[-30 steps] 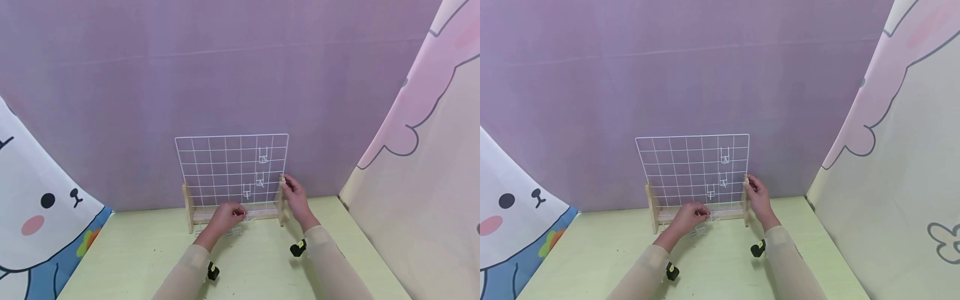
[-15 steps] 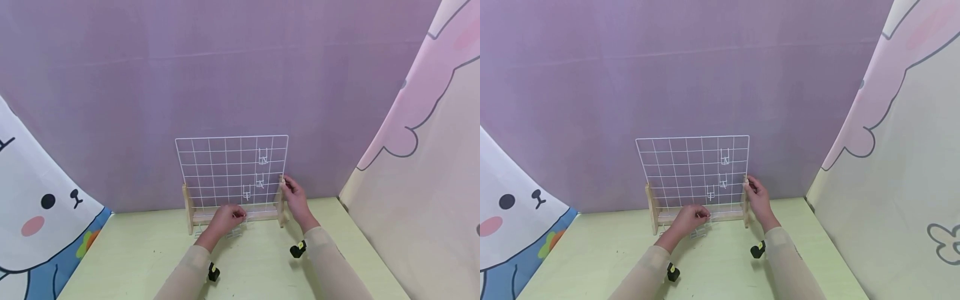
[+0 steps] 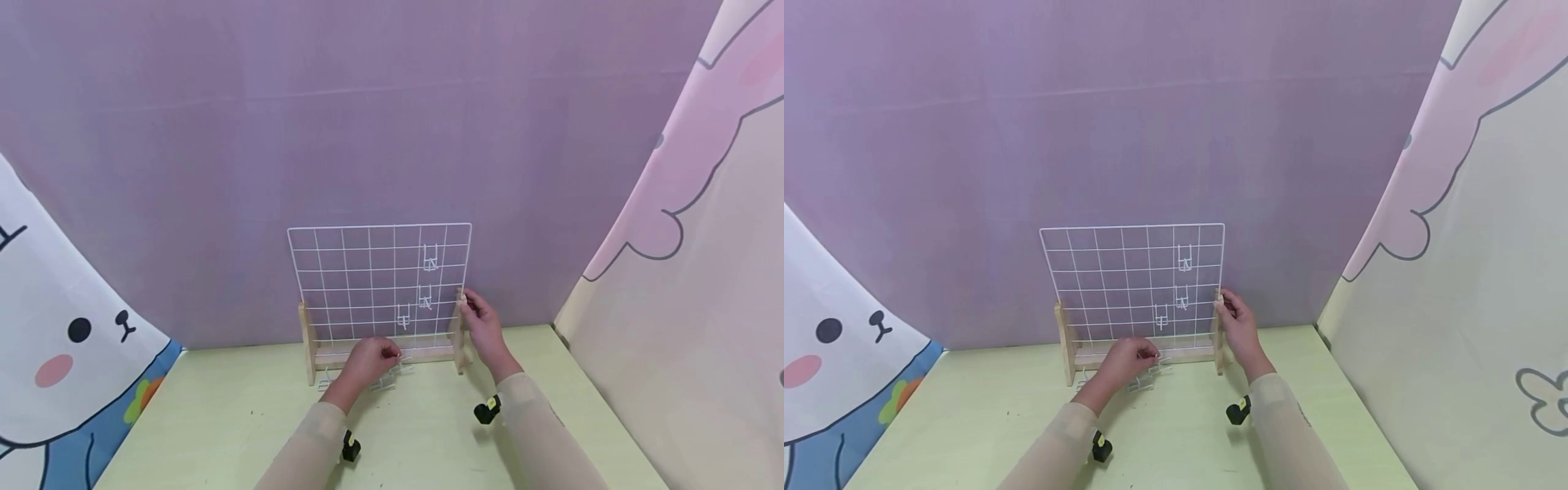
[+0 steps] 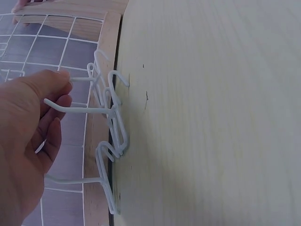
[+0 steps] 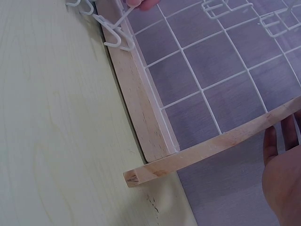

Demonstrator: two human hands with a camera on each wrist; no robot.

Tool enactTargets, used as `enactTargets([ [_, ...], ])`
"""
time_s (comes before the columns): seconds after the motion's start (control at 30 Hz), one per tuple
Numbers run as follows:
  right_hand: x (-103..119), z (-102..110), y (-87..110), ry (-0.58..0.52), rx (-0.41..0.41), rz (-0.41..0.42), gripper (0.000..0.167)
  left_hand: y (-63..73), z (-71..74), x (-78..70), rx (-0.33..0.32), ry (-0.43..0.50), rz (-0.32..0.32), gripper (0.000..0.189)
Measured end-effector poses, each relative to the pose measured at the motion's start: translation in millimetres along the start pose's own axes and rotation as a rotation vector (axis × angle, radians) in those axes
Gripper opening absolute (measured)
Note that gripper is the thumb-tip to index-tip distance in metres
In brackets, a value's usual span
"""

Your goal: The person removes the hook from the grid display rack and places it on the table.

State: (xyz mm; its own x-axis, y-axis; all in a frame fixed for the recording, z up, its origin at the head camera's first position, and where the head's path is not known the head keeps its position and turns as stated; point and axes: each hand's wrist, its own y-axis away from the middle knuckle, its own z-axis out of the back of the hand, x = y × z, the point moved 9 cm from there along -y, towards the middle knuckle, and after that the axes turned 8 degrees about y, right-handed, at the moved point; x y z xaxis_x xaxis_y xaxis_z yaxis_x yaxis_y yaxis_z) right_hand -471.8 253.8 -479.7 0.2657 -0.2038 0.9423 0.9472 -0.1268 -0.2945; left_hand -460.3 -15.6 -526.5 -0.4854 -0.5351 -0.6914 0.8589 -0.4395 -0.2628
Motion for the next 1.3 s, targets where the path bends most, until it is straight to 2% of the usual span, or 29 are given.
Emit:
enactTargets([
  [0.3, 0.5, -0.7, -0.3, 0.006, 0.019, -0.063, 0.046, -1.7, -0.7, -0.7, -0.001, -0.024, 0.008, 0.004],
  [0.63, -1.2, 0.7, -1.0, 0.008, -0.019, 0.024, 0.044, -2.1, -1.7, -0.6, 0.003, -0.075, -0.005, 0.004],
  [0.9, -1.2, 1.1, -0.7, 0.008, -0.022, 0.034, 0.043, -0.6, -1.1, -2.4, 0.011, -0.058, 0.002, 0.005],
  [1.3, 1.2, 0.8, 0.8, -0.003, -0.015, 0.022, 0.044, -0.6, 0.0, -0.4, 0.030, -0.013, 0.060, 0.008],
])
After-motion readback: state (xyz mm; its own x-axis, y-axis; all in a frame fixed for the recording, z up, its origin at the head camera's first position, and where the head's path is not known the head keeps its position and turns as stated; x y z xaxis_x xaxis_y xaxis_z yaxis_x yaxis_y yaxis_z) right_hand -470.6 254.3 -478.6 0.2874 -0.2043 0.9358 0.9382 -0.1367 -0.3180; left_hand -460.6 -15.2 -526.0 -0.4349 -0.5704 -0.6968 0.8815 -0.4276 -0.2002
